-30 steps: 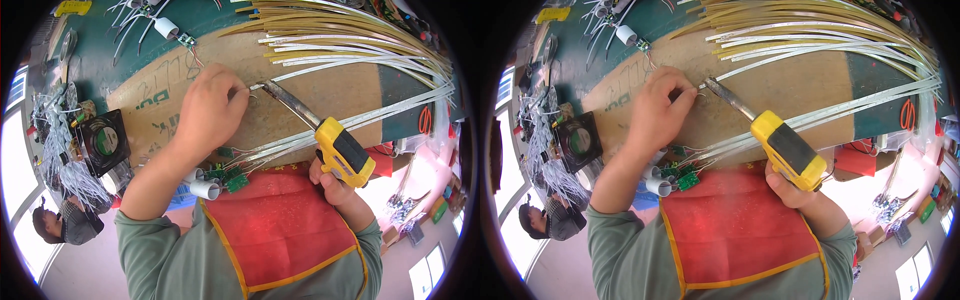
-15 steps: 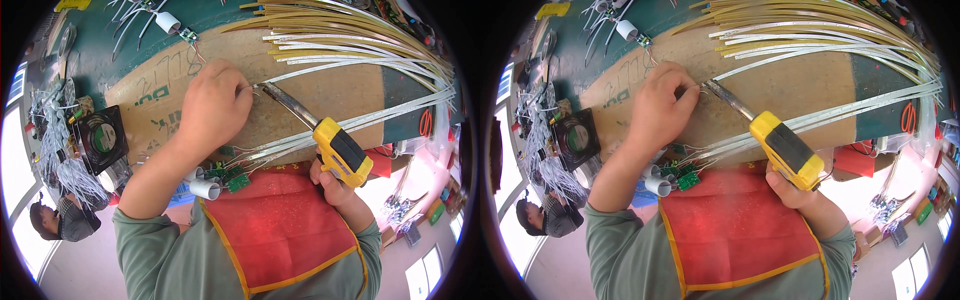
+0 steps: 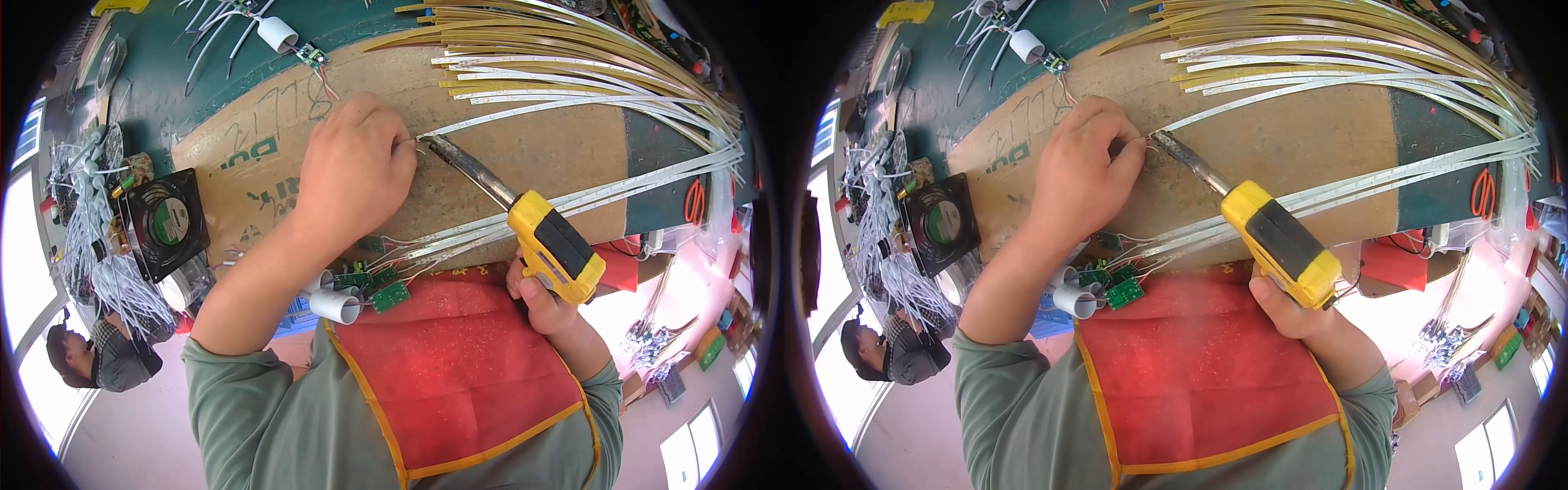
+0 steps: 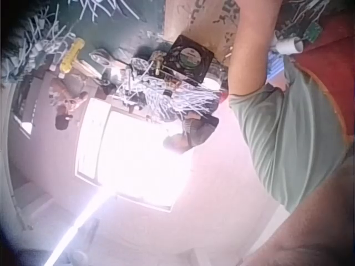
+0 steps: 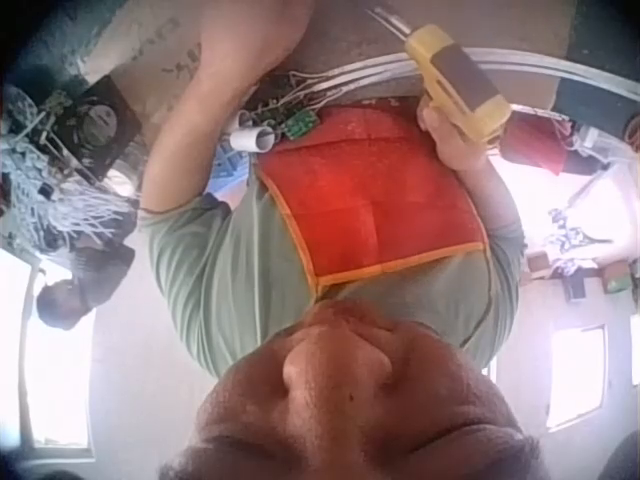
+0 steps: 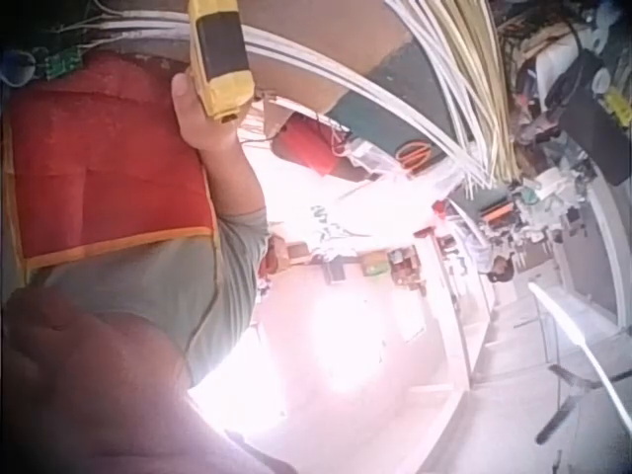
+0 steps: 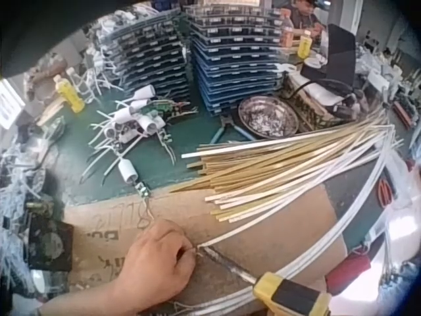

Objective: The person solders wires from circuit modules onto LED light strips using a soldering gun.

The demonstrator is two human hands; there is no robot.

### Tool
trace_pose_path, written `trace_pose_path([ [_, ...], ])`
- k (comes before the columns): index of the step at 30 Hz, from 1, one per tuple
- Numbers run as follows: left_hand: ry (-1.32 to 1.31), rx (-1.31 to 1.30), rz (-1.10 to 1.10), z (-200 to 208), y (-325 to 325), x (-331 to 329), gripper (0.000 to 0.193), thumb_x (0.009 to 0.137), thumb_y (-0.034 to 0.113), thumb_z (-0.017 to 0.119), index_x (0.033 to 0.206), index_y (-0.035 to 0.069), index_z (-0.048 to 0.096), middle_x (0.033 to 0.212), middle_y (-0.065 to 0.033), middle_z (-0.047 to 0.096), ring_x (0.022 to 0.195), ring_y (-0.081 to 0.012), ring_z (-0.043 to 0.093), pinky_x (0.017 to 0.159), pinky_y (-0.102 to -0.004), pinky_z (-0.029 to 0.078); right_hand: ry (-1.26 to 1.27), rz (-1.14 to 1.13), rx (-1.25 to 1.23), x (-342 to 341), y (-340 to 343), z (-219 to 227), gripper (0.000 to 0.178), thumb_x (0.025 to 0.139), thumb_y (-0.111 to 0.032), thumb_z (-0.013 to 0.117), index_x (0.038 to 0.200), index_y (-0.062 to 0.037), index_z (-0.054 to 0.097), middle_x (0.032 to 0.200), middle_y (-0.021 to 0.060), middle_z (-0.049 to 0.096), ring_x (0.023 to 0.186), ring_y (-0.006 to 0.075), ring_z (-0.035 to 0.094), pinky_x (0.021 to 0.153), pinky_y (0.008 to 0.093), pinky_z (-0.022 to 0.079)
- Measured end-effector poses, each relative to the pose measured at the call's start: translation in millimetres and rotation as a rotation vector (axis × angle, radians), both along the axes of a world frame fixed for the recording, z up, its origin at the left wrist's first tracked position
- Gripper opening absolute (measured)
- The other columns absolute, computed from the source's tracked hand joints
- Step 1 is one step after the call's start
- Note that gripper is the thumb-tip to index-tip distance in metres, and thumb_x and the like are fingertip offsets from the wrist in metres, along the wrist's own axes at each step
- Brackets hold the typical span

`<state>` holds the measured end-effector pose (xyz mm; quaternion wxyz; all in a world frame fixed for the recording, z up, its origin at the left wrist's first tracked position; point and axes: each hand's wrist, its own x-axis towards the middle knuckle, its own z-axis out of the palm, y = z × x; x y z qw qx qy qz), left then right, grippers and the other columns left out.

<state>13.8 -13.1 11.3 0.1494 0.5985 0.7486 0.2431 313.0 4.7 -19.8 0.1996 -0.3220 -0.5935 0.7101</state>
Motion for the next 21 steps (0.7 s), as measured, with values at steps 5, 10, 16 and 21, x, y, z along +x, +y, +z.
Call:
trace_pose_path([
  [5,0.010,0.010,0.002,-0.5,0.0,0.2,0.010,0.080,0.009,0.068,0.078,0.003,0.061,0.092,-0.0126,0.062,0.091,-0.0351,0.061,0.081,-0.0434,0.049,0.012,-0.025,-0.017,-3.9,1.9,6.0,0.028,0.093,-0.017,0.065,0.112,0.0006,0.054,0.078,0.0056,0.056,0.067,0.0154,0.053,0.060,0.0288,0.044],
  [10,0.025,-0.002,0.005,-0.1,0.4,1.1,0.010,0.080,0.010,0.068,0.078,0.003,0.061,0.093,-0.0123,0.062,0.092,-0.0350,0.061,0.081,-0.0435,0.049,0.010,-0.008,0.056,-2.2,1.0,-0.5,0.046,0.094,-0.026,0.065,0.124,0.0030,0.047,0.071,0.0060,0.051,0.059,0.0136,0.049,0.057,0.0276,0.044],
  [16,0.031,-0.004,0.004,-1.0,0.3,0.1,0.010,0.080,0.010,0.068,0.079,0.003,0.061,0.093,-0.0122,0.062,0.092,-0.0349,0.061,0.082,-0.0435,0.050,0.046,-0.013,-0.044,-2.6,3.8,5.2,0.015,0.092,-0.016,0.066,0.093,-0.0023,0.061,0.078,0.0034,0.058,0.069,0.0172,0.055,0.061,0.0306,0.042],
  [21,0.020,-0.021,0.014,0.6,1.7,0.7,0.009,0.079,0.010,0.067,0.078,0.003,0.061,0.093,-0.0122,0.062,0.092,-0.0347,0.061,0.081,-0.0435,0.050,0.019,0.003,0.073,-3.3,1.2,-0.3,0.053,0.094,-0.029,0.066,0.129,0.0057,0.045,0.071,0.0065,0.052,0.058,0.0135,0.048,0.056,0.0275,0.043],
])
